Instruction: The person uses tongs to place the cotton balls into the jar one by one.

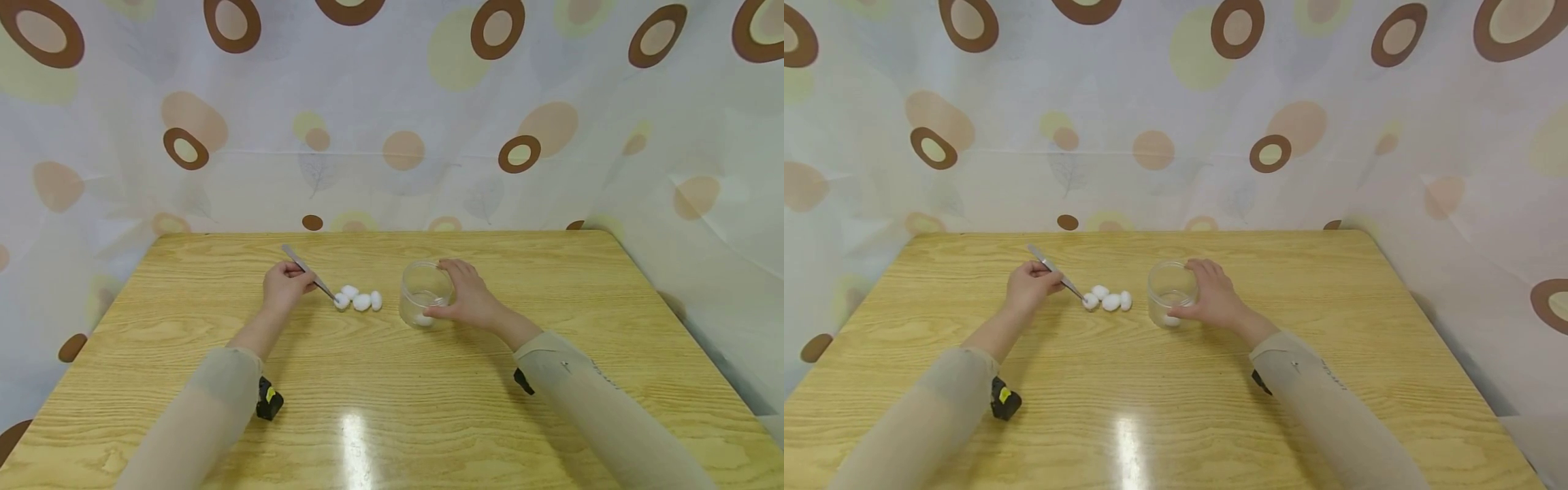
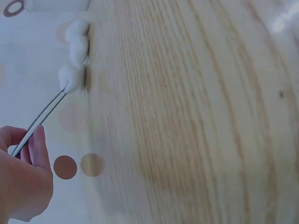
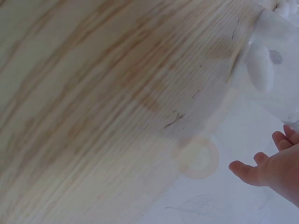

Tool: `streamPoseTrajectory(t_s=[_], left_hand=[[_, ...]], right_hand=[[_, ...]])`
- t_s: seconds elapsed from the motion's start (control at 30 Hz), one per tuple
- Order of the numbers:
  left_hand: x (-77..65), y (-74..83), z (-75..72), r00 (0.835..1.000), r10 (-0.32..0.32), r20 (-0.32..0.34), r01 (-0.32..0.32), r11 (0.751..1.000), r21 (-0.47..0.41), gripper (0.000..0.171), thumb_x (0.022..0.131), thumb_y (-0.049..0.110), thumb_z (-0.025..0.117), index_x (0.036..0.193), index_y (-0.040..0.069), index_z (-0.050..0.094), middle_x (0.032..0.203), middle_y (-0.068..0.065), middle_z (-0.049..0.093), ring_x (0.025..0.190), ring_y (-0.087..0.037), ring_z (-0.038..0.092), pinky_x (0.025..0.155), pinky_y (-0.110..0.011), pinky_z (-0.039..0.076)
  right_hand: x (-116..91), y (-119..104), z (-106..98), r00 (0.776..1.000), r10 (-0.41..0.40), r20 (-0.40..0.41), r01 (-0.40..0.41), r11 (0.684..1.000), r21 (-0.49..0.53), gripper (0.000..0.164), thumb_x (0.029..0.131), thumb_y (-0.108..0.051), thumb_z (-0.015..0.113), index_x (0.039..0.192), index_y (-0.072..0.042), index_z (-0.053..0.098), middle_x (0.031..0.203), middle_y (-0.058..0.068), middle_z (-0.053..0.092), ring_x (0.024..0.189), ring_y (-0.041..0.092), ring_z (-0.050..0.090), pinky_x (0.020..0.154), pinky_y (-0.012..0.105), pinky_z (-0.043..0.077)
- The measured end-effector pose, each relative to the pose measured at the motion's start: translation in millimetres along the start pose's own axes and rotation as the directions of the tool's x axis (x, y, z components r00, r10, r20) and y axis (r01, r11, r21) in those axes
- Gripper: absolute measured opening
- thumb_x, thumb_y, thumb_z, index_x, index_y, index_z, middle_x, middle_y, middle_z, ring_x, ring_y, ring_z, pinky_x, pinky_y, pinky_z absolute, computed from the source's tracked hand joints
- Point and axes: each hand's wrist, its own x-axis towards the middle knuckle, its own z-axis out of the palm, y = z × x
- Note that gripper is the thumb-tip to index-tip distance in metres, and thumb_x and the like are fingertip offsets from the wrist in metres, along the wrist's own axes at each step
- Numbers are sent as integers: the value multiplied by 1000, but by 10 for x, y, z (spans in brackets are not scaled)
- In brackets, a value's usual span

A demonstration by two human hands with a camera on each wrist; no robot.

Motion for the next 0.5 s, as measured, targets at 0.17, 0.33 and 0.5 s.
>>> streamPoseTrajectory(t_s=[0.17, 0.33, 0.5], left_hand=[[-33, 80, -54, 999, -32, 39, 36, 994, -99, 13, 89, -2, 54, 99, 0, 45, 85, -4, 50, 67, -4, 61, 71, -12, 57], [-48, 161, -62, 997, -55, 52, 63, 984, -169, 11, 90, -2, 52, 94, 3, 44, 89, -5, 47, 68, -4, 60, 73, -11, 56], [-32, 258, -28, 994, -84, 70, 98, 968, -231, 11, 91, 0, 52, 92, 5, 42, 93, -6, 46, 72, -5, 60, 77, -12, 56]], right_hand=[[-4, -12, -4, 1000, 1, -1, -1, 1000, 3, 86, 75, -38, 76, 138, 0, 32, 146, 22, 29, 137, 42, 18, 111, 67, 19], [1, 4, 1, 1000, 3, -2, -3, 1000, -1, 86, 75, -38, 76, 138, 0, 32, 146, 21, 29, 137, 42, 19, 111, 67, 20], [7, 18, 11, 1000, -1, -3, 1, 1000, -1, 85, 76, -38, 75, 139, 0, 32, 146, 21, 29, 137, 42, 19, 111, 66, 20]])
